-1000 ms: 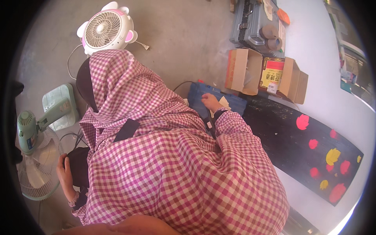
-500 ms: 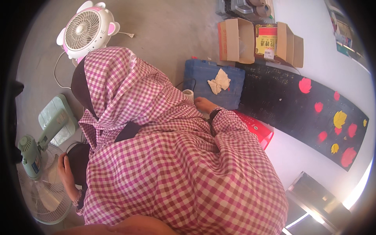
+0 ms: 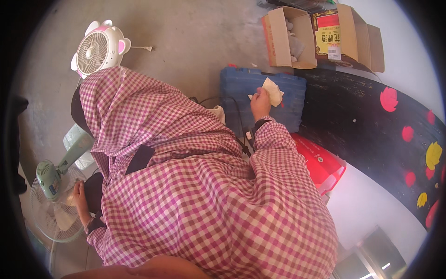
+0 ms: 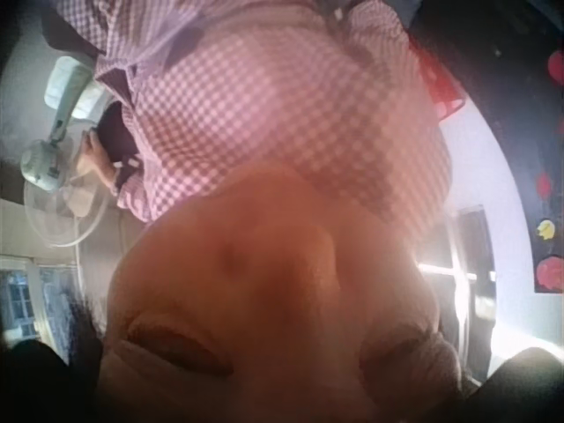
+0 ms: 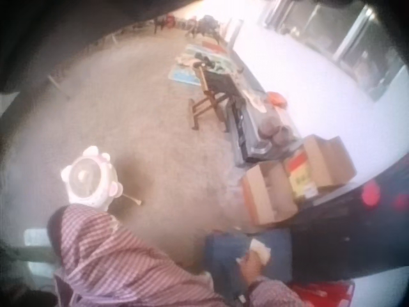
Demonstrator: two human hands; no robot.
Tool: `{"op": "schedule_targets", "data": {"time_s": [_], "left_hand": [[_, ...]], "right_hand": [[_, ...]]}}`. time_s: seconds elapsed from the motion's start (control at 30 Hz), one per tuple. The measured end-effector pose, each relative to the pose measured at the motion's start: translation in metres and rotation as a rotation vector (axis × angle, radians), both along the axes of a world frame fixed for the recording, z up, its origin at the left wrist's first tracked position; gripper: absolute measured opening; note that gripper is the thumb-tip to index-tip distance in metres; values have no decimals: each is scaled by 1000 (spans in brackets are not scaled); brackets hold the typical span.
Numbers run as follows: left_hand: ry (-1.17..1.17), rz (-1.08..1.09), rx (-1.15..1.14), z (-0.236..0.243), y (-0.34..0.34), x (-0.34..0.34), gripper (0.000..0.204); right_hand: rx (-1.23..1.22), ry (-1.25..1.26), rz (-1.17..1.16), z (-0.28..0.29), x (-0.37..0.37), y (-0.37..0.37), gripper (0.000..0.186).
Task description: The person sits on the floor and adjusts a light green table fan, then opens a blue toolbox to select tools. They pick up a socket wrench and a ratchet, briefly apply the socket wrench to the fan, and continue selecting additional tools from the case.
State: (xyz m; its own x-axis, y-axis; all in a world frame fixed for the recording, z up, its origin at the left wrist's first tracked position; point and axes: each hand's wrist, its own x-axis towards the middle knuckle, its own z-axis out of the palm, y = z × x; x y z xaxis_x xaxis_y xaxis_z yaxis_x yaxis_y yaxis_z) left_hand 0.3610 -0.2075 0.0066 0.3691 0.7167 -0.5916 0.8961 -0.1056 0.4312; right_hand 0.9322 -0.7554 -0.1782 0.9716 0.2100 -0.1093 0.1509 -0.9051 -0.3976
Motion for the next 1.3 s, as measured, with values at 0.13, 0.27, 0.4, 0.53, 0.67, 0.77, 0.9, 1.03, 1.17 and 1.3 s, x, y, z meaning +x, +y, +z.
{"op": "schedule_targets", "data": {"time_s": [0.13, 0.27, 0.4, 0.53, 0.67, 0.77, 0.9, 1.03, 1.17, 1.3], "left_hand": [[-25, 49, -58, -25, 7, -18, 29], [-71, 47, -130, -44, 7, -19, 27], [8, 24, -114, -52, 10, -12, 29], [36, 27, -88, -52, 15, -11, 33], [5, 26, -99, -55, 14, -12, 34], [38, 28, -76, -56, 13, -14, 34], [11, 75, -83, -55, 14, -18, 34], [-19, 94, -85, -49, 17, -21, 34], [-46, 54, -74, -41, 17, -23, 34], [1, 63, -37, -39, 15, -28, 34]], "right_hand": [[-162, -213, 129, 14, 37, 4, 32], [-315, -60, 181, 18, 64, -3, 41], [-475, 45, 125, 21, 76, -12, 48], [-555, 236, 110, 20, 90, -7, 53], [-633, 359, 213, 16, 110, -3, 63], [-558, 448, 204, 13, 117, -5, 69], [-444, 512, 216, 11, 120, 6, 74], [-383, 635, 225, 26, 125, 22, 76], [-314, 501, 306, 53, 115, 18, 66], [-182, 382, 371, 77, 93, 10, 50]]}}
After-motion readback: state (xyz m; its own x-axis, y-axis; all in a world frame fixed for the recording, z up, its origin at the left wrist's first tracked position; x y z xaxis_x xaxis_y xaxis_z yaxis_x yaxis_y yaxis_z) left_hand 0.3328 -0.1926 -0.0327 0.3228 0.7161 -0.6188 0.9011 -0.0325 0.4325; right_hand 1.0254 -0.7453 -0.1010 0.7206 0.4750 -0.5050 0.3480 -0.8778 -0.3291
